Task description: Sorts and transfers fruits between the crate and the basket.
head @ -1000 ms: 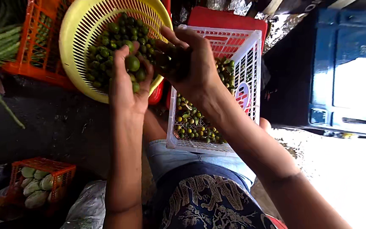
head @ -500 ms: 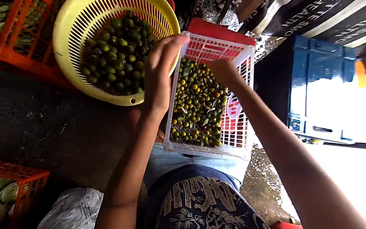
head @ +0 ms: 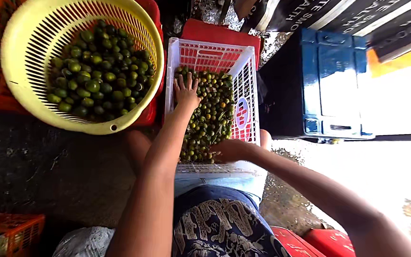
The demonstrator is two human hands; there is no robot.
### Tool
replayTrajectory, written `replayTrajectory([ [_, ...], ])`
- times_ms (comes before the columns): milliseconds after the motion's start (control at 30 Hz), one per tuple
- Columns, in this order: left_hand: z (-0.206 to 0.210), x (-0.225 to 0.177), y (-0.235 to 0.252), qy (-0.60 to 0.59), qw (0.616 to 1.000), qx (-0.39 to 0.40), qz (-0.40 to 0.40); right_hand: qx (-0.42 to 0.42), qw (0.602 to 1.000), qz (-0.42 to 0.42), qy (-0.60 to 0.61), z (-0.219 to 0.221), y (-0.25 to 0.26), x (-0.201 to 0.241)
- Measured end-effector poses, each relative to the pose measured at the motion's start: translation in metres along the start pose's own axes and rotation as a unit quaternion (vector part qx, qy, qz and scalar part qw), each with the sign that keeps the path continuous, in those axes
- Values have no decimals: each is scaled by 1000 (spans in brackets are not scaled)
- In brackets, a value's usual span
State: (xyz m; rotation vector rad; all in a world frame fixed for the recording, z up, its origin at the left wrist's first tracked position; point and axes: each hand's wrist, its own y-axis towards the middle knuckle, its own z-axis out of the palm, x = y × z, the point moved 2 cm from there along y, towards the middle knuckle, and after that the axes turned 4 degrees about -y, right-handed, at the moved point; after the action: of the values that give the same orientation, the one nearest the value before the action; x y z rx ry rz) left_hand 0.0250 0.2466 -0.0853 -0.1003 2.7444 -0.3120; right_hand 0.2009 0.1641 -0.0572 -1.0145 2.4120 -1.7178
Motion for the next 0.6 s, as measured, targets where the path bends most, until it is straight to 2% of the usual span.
replayTrajectory([
  [33, 21, 5, 10, 39, 999, 32, -16, -45, 999, 21, 6, -12, -8, -9],
  [67, 27, 0, 16, 86, 990, 103, -51, -118, 992, 42, 8, -24, -11, -23],
  [100, 30, -7, 13, 101, 983, 139, -68, -191, 979, 64, 6, -38, -14, -38],
  [167, 37, -15, -16, 73, 983, 159, -63, -315, 944, 84, 48, -68, -19, -58],
  [233, 47, -22, -52, 65, 977, 192, -69, -419, 901, 50, 101, -86, -16, -73],
  [300, 53, -35, -83, 92, 955, 264, -101, -434, 894, 35, 111, -97, -6, -76],
  [367, 51, -52, -102, 130, 907, 382, -124, -391, 916, 41, 81, -108, 15, -68],
  [467, 23, -81, -121, 116, 879, 459, -60, -350, 935, -2, 57, -123, 66, -49],
  [533, 10, -89, -123, 77, 872, 484, 8, -359, 929, -58, 61, -128, 103, -30],
  [600, -5, -92, -120, 55, 858, 508, 49, -368, 925, -79, 45, -125, 132, -14],
])
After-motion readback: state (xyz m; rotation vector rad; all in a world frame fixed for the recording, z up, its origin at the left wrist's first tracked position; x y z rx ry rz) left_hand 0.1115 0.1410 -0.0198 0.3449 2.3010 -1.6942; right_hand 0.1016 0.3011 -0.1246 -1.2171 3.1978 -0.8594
